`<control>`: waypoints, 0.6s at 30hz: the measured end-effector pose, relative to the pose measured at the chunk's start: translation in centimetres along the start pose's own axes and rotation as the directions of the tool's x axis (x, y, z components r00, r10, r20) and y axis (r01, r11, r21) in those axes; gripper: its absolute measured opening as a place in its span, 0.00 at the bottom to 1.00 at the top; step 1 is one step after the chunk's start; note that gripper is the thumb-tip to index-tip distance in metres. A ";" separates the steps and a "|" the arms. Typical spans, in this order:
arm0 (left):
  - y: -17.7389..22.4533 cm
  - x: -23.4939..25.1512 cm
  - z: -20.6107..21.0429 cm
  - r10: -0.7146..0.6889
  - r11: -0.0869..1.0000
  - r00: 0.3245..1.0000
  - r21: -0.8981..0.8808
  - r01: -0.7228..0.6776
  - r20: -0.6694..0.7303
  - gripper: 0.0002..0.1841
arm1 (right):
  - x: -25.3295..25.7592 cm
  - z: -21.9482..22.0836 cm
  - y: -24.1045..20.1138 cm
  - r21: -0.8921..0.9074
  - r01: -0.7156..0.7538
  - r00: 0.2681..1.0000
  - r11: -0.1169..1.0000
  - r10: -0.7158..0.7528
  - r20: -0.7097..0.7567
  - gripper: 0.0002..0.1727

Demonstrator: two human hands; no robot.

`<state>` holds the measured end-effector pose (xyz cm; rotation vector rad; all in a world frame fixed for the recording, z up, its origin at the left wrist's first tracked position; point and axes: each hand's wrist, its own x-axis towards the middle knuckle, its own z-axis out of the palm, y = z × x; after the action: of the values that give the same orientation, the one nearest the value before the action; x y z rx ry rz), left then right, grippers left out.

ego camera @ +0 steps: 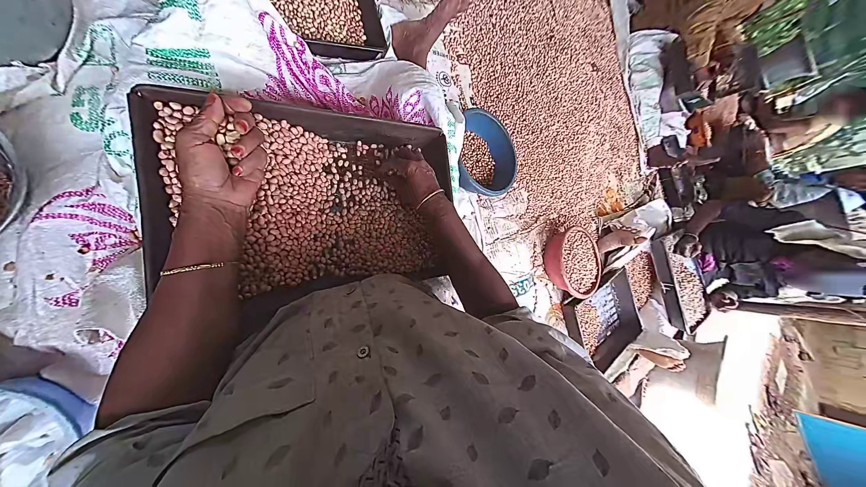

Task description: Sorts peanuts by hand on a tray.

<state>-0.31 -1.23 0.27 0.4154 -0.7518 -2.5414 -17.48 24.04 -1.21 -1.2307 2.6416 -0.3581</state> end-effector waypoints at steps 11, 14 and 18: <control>-0.1 -0.2 0.2 0.003 1.000 1.000 -0.009 -0.003 -0.009 0.25 | -5.7 -1.2 -3.3 0.237 0.044 0.997 0.971 -0.028 -0.071 0.13; -0.1 -0.1 0.0 -0.001 1.000 1.000 -0.017 0.001 -0.006 0.24 | -5.5 -0.4 -6.6 0.491 0.029 0.979 0.871 -0.123 0.160 0.13; -0.1 -0.1 0.0 0.002 1.000 1.000 -0.015 -0.002 -0.013 0.24 | -5.1 1.7 -5.3 0.567 -0.136 0.977 0.813 0.014 0.214 0.13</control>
<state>-0.28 -1.15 0.25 0.4257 -0.7275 -2.5386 -9.95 24.45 -0.80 -0.8952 2.1483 -0.8963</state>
